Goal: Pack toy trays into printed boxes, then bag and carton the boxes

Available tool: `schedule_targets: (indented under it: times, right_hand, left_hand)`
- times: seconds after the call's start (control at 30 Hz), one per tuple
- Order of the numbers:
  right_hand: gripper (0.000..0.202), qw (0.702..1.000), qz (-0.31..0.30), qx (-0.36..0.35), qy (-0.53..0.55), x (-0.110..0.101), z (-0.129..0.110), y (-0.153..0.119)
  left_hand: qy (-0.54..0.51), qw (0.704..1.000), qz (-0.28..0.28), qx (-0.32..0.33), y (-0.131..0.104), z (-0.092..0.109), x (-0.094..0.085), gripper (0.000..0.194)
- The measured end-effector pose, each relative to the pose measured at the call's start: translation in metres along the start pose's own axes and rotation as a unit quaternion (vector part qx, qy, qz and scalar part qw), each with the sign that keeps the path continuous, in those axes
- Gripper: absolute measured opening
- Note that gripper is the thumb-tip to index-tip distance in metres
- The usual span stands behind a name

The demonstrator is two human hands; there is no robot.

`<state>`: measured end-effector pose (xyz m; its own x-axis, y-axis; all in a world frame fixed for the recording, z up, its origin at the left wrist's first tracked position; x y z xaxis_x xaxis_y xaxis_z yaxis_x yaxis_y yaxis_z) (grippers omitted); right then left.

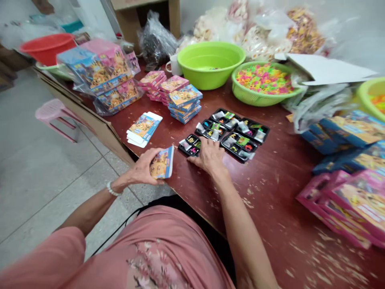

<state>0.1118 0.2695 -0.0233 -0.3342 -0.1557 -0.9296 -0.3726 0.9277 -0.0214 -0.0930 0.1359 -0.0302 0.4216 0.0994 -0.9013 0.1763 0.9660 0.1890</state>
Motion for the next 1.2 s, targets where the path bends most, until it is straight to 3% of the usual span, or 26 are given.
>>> schedule_targets:
  times: [0.17,0.33,0.5,0.67,0.93,1.07,1.2]
  right_hand:
    - [0.092,0.999,0.037,-0.017,0.013,-0.010,0.010,-0.035]
    - [0.092,0.997,0.066,-0.039,0.022,-0.016,0.027,-0.079]
    - [0.088,0.997,0.073,-0.023,0.029,-0.018,0.042,-0.117]
    - [0.091,0.987,0.121,-0.073,0.077,-0.033,0.028,-0.145]
    - [0.095,0.992,0.081,-0.078,0.053,-0.032,0.009,-0.155]
    - [0.095,0.994,0.053,-0.079,0.063,-0.016,0.018,-0.152]
    - [0.098,0.990,0.008,-0.088,0.108,0.007,0.029,-0.143]
  left_hand:
    - [-0.063,0.997,0.042,0.009,0.002,-0.011,-0.005,0.110]
    - [-0.121,0.991,0.046,0.017,0.006,-0.008,-0.002,0.090]
    - [-0.084,0.994,0.044,0.059,0.012,0.008,0.000,0.098]
    - [-0.051,0.996,0.015,0.071,0.020,0.018,0.010,0.101]
    - [0.033,0.994,-0.064,0.082,0.030,0.032,0.024,0.132]
    - [0.088,0.985,-0.112,0.093,0.037,0.035,0.034,0.141]
    - [0.109,0.970,-0.165,0.140,0.043,0.048,0.051,0.137]
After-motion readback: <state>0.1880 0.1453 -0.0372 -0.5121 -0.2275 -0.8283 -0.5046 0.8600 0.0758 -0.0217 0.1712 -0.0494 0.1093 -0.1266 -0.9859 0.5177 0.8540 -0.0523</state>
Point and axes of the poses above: each hand's wrist, its own y-axis towards the middle knuckle, its own x-axis out of the palm, z = x × y, the point moved 7 cm from there along y, towards the middle knuckle, and after that the axes turned 10 degrees about y, right-handed, at the moved point
